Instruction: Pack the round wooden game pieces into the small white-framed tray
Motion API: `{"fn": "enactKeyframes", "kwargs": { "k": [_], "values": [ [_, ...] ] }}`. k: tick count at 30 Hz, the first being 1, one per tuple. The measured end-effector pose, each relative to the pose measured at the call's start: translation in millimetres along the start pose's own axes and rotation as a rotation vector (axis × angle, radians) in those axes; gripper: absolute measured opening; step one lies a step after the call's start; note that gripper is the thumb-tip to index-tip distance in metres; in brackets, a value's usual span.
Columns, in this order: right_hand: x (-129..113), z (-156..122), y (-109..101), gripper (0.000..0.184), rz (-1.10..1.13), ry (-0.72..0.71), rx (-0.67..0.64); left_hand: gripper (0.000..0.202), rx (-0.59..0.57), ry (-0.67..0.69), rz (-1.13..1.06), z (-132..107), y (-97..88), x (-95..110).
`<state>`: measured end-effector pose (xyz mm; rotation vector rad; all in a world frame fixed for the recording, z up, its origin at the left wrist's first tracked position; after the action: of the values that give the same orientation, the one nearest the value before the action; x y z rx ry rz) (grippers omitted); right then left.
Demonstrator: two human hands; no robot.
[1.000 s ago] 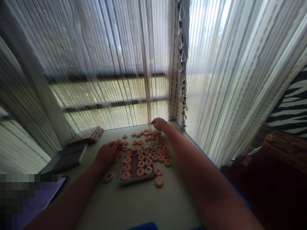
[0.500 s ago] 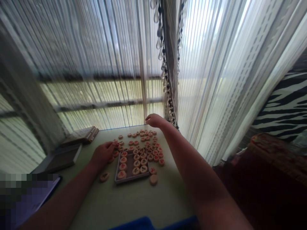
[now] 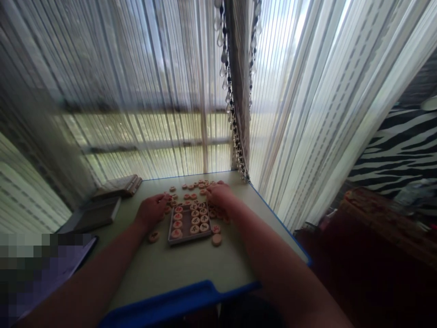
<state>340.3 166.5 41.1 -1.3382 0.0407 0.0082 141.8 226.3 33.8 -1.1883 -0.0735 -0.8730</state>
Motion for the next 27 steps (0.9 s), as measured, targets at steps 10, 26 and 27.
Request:
{"fn": "enactKeyframes", "kwargs": {
  "k": [10, 26, 27],
  "values": [
    [6.0, 7.1, -1.3, 0.029, 0.079, 0.041, 0.078, 0.042, 0.15, 0.025, 0.076, -1.5, -16.7, 5.9],
    [24.5, 10.6, -2.2, 0.04, 0.213, 0.094, 0.206, 0.04, 0.147, 0.126, 0.069, -3.4, -17.0, 22.3],
    [24.2, 10.0, -4.1, 0.043, 0.226, 0.084, 0.235, 0.04, 0.151, 0.137, 0.058, -3.6, -17.2, 23.0]
  ]
}}
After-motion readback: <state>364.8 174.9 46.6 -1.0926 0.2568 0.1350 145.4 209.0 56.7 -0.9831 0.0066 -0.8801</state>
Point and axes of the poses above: each hand's wrist, its own z-axis towards the middle knuckle, its own y-axis out of the palm, x = y × z, the point moved 9 cm from there along z, towards the middle knuckle, and after that the axes turned 6 degrees about y, right-handed, at the moved point
